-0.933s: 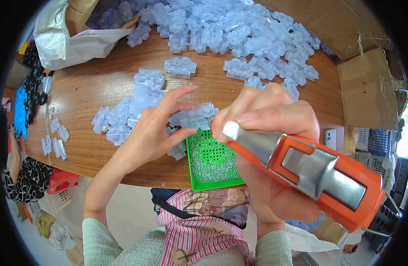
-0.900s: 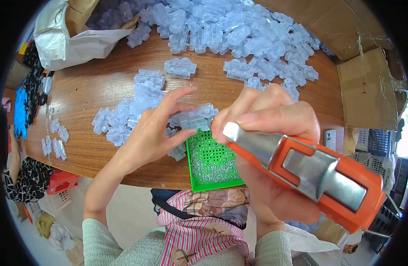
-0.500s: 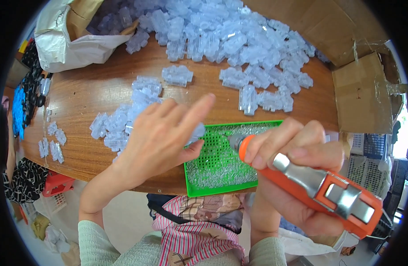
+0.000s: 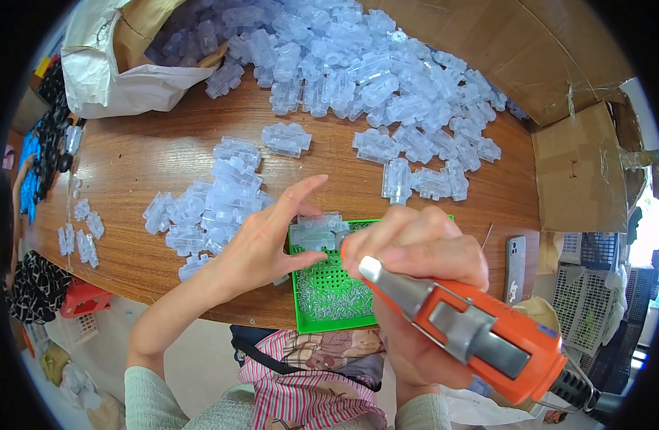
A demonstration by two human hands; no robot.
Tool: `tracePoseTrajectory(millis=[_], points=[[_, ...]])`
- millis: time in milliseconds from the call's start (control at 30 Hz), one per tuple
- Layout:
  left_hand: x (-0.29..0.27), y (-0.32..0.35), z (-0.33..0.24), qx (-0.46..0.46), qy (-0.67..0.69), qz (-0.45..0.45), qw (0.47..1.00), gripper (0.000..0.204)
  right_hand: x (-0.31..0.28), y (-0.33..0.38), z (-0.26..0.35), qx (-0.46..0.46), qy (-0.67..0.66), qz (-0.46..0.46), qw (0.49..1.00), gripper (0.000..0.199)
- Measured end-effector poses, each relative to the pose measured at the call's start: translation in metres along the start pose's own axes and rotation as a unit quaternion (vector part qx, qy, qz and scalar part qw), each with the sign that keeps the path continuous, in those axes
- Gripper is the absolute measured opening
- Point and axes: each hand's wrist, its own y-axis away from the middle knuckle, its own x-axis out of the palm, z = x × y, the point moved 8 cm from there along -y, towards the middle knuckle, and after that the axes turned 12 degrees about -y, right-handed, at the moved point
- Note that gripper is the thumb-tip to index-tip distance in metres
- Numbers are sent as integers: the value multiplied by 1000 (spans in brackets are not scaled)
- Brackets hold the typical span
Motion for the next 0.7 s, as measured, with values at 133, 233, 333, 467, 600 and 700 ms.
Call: tracePoseTrajectory(millis=[133,233,333,467,600,700], points=[[1,0,3,-2,34,-15,999,93,0,0,-16,40,-29,8,999,85],[1,0,3,6,31,-20,999,93,-1,1,-27,57,-28,26,998,84],[0,1,2,16,28,-32,999,92,1,2,-32,70,-16,36,997,84],[-1,0,0,28,33,-51,998,88,5,3,-35,85,10,57,995,83],[0,1,0,21,31,-40,998,85,10,4,-37,86,30,83,992,82],[0,4,0,31,26,-52,998,77,14,6,-38,70,33,99,992,84]])
